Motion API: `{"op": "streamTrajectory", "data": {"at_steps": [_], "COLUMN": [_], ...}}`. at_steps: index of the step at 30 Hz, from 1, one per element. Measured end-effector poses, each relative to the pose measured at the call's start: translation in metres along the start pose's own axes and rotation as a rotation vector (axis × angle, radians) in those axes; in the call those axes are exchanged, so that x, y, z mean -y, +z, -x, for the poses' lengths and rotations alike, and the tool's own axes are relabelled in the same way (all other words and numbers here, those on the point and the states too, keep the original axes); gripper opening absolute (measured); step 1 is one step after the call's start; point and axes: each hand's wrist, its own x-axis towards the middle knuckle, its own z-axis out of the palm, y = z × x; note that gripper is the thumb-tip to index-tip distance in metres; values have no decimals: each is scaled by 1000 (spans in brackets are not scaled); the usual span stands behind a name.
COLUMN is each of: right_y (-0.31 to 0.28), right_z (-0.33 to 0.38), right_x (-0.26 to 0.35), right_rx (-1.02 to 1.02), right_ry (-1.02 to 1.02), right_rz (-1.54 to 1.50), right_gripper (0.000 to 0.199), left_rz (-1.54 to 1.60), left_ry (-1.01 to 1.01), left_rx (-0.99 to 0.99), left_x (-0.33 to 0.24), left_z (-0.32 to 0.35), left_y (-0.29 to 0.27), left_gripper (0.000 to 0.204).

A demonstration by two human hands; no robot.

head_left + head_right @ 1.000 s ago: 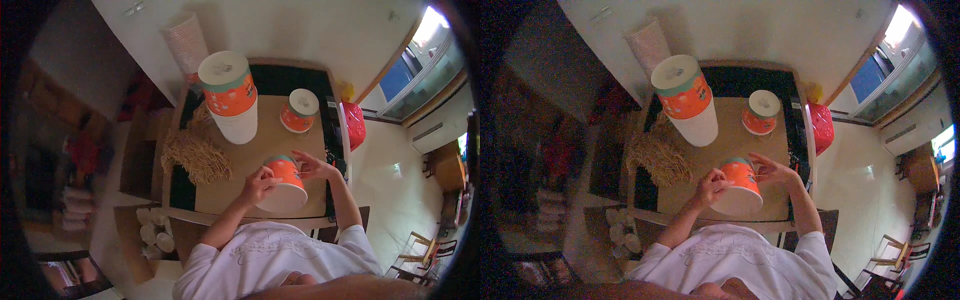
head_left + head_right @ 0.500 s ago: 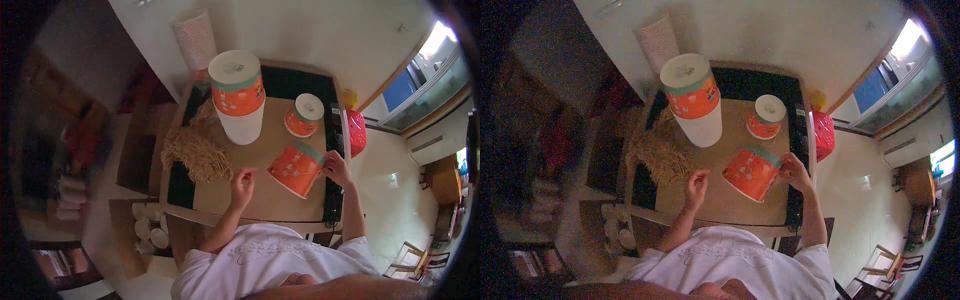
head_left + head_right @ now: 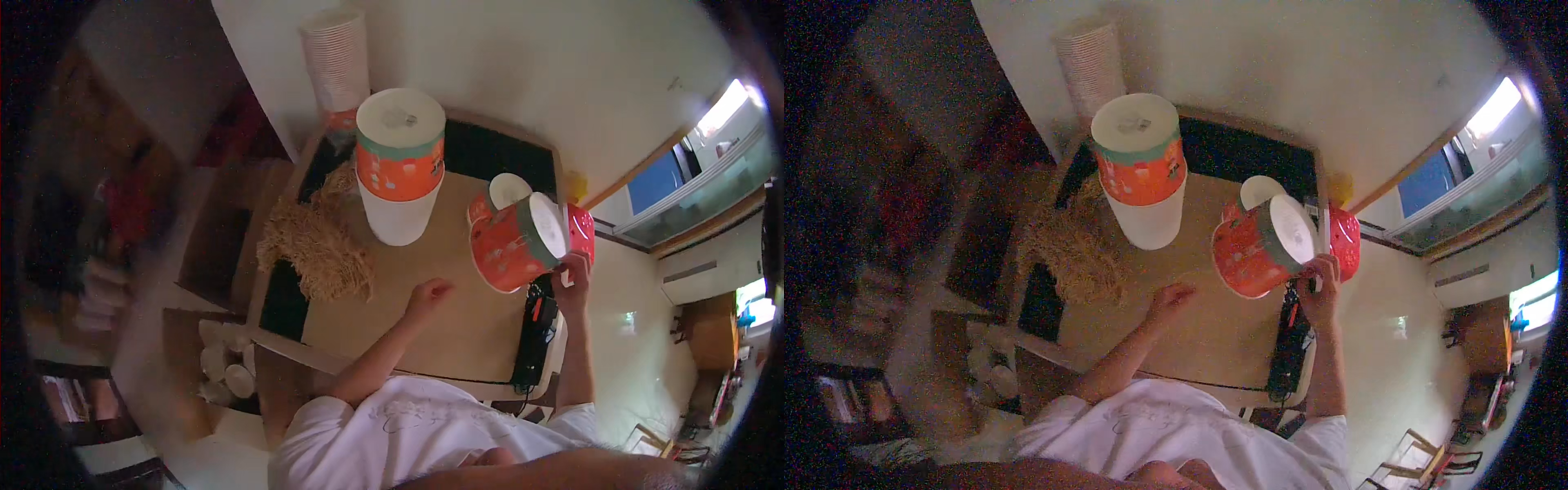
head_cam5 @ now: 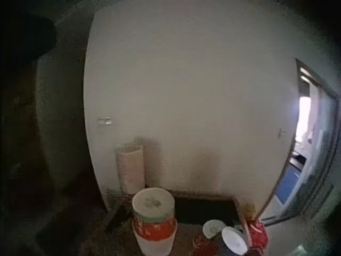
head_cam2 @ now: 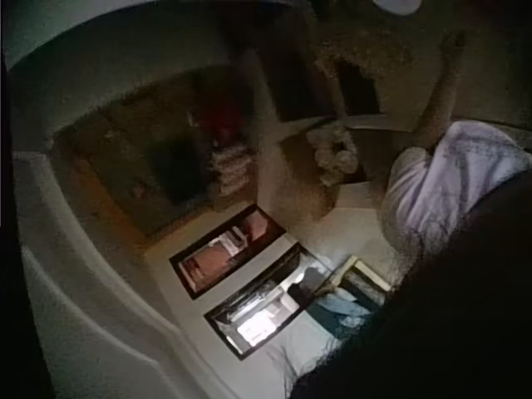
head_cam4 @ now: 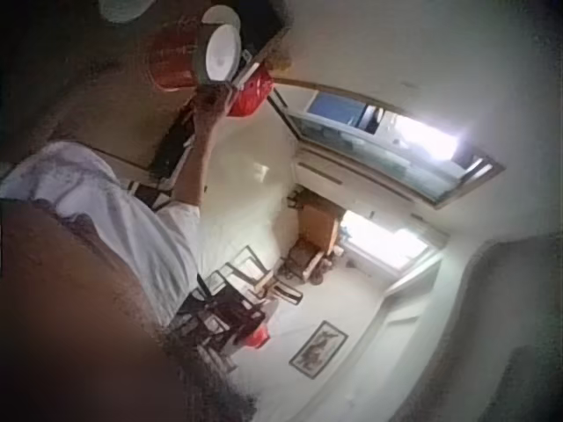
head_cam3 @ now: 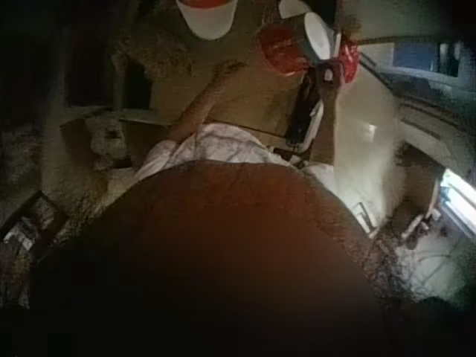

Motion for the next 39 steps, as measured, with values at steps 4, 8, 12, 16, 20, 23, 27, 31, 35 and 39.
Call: {"op": "streamTrajectory", "data": {"at_steps": [4,8,12,16,20,23,27,31,35,39], "right_y": [4,14,32,44,51,58,65,70,81,89], "right_z": [-23,-45,-58,-67,-75,-73,-72,-70,-70,-67], "right_x": [-13,-44,-73,-84,-88,-91,-94,-89,-86,-89], "right_rx": [-138,-136,-39,4,32,34,109,197,167,205], "right_ry": [-34,-117,-80,3,-51,-18,-55,-28,-57,10], "right_rz": [163,259,222,223,227,196,244,276,217,88], "right_gripper": [25,26,25,23,24,24,28,35,37,41], "left_rz": [-107,-24,-115,-717,-815,-861,-930,-933,-900,-947], "left_ry": [31,-43,-41,288,364,467,345,342,352,410], "left_rx": [-41,9,-41,-119,-82,-130,-80,-265,-271,-271], "left_x": [7,15,18,13,20,38,62,69,57,39], "left_z": [-34,-63,-80,-98,-113,-120,-143,-171,-185,-184], "left_y": [15,25,39,48,53,57,61,55,45,37], "left_gripper": [15,18,13,14,19,25,35,39,35,33]}}
